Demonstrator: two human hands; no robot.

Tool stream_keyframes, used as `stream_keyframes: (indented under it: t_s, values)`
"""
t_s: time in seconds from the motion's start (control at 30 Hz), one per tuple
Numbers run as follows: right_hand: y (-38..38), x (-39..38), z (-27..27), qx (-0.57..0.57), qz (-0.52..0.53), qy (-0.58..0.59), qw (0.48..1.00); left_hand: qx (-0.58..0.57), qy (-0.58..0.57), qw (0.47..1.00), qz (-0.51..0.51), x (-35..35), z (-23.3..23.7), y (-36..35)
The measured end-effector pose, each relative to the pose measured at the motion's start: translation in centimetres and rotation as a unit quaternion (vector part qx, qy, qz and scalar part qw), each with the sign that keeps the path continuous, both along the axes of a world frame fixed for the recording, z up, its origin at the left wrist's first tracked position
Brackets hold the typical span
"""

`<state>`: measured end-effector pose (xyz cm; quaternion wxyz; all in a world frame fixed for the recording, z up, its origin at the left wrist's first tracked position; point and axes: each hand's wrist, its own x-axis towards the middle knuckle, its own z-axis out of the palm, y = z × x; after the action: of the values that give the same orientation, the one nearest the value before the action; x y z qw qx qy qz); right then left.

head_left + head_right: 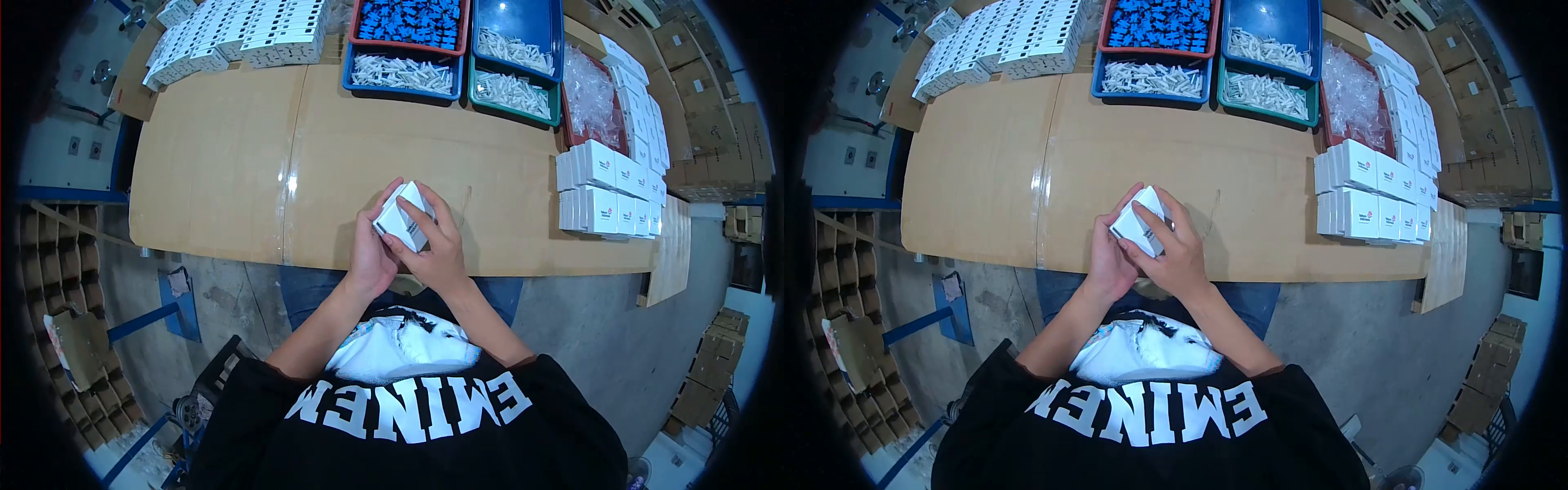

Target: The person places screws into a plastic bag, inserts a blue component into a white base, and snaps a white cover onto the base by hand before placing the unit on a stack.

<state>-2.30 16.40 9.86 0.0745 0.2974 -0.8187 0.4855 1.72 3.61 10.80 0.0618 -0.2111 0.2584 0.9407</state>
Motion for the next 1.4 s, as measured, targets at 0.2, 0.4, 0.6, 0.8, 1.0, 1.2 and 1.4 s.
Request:
stream_keyframes:
  t_s: [0.2, 0.4, 0.6, 0.8, 1.0, 1.2, 1.4]
  values:
    - [-0.1, -0.1, -0.1, 0.000, 0.005, 0.011, 1.000, -0.010, -0.007, 1.000, 0.004, 0.0, 0.0, -0.2]
    - [0.0, 0.2, 0.2, 0.005, 0.020, -0.024, 0.999, -0.028, -0.009, 1.000, 0.004, 0.0, 0.0, -0.1]
    - [-0.1, 0.0, 0.0, 0.009, 0.023, -0.007, 1.000, 0.013, -0.037, 0.999, -0.002, 0.2, -0.7, -0.1]
    - [-0.2, 0.0, -0.4, -0.006, 0.031, 0.001, 1.000, 0.002, -0.066, 0.998, 0.014, 0.2, -0.8, 0.0]
    - [-0.1, -0.1, -0.5, -0.010, 0.032, 0.036, 0.999, -0.021, -0.015, 0.999, 0.023, 0.2, 0.5, 0.2]
    - [0.0, -0.2, -0.2, 0.014, 0.052, 0.057, 0.997, -0.055, 0.013, 0.998, 0.018, 0.3, 0.8, 0.1]
    - [0.5, -0.4, -0.5, 0.015, 0.070, 0.033, 0.997, -0.066, 0.006, 0.998, 0.013, 0.4, -0.3, 0.2]
